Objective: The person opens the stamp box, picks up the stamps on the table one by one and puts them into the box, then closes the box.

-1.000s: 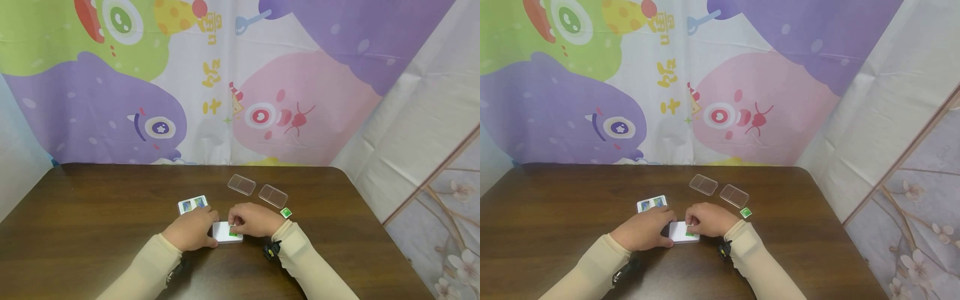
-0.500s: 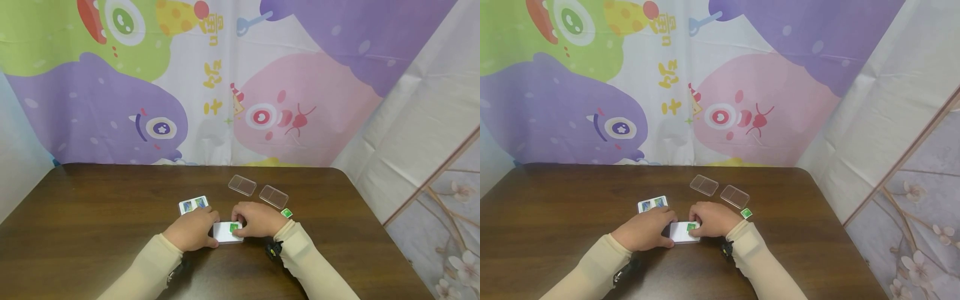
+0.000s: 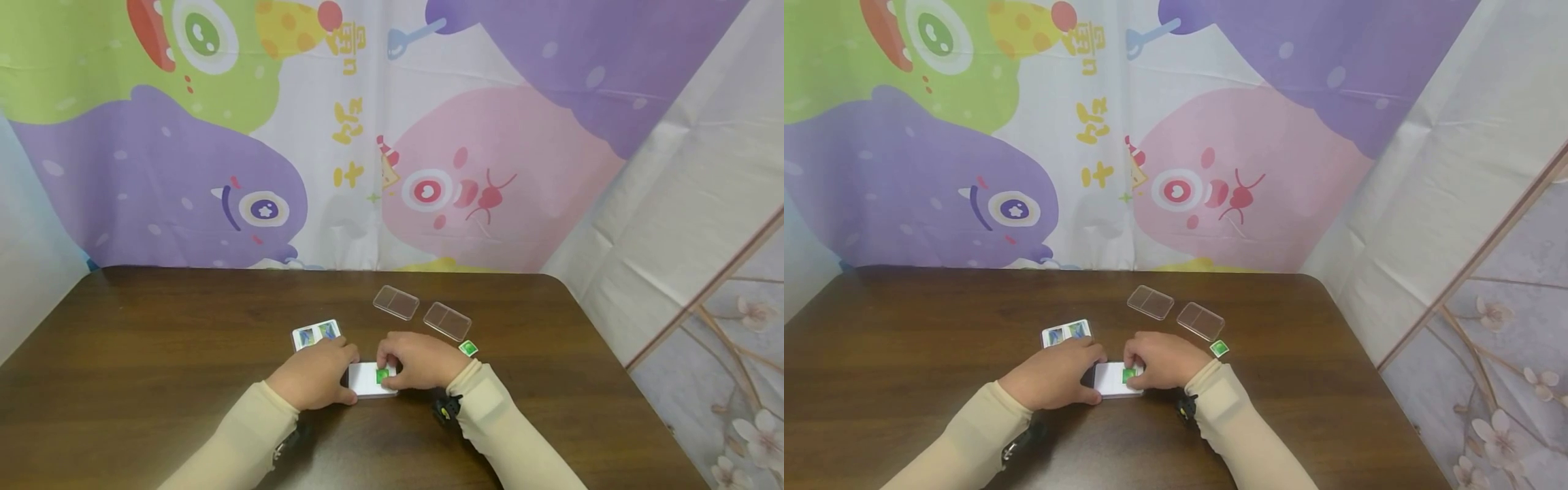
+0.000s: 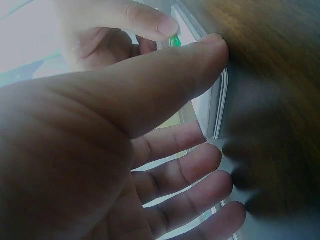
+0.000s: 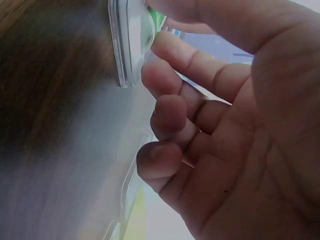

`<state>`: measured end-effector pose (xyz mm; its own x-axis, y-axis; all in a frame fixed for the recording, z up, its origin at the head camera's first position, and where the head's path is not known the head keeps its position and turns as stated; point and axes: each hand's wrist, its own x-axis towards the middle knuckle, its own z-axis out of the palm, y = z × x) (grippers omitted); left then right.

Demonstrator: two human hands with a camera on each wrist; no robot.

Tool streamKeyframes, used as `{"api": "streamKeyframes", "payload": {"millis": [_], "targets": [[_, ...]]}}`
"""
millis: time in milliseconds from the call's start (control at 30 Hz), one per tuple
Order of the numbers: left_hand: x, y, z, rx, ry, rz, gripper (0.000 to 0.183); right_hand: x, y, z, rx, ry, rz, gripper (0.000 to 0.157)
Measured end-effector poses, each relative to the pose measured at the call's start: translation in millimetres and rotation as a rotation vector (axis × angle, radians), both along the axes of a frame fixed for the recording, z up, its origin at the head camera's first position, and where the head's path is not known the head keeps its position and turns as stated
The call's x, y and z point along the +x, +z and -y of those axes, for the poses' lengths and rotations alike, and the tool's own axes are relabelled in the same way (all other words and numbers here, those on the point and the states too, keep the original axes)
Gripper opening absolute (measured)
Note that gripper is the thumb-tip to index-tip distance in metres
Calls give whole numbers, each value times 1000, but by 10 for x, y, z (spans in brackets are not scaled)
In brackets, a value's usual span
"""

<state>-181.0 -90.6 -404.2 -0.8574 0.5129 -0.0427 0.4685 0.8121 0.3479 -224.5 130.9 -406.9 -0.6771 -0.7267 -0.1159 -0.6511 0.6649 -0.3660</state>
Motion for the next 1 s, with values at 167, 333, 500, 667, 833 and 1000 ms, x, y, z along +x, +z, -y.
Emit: {"api": "streamKeyframes", "payload": {"millis": [167, 333, 500, 667, 833, 1000], "targets": [[-8, 1, -3, -1, -1, -5, 48, -5, 6, -9, -3, 21, 11, 16], [-2, -1, -2, 6, 1, -5, 48, -6, 3, -11, -10, 16, 38, 21], [0, -5, -10, 7, 4, -3, 48, -7, 6, -19, -12, 22, 49, 25], [-1, -6, -26, -2, 5, 1, 49, -32, 41, -110, -23, 9, 47, 25], [2, -5, -31, -3, 3, -9, 50, -62, 202, -296, -30, -108, -3, 22], [10, -8, -21, 5, 7, -14, 50, -80, 319, -457, 24, -270, -33, 23]]}}
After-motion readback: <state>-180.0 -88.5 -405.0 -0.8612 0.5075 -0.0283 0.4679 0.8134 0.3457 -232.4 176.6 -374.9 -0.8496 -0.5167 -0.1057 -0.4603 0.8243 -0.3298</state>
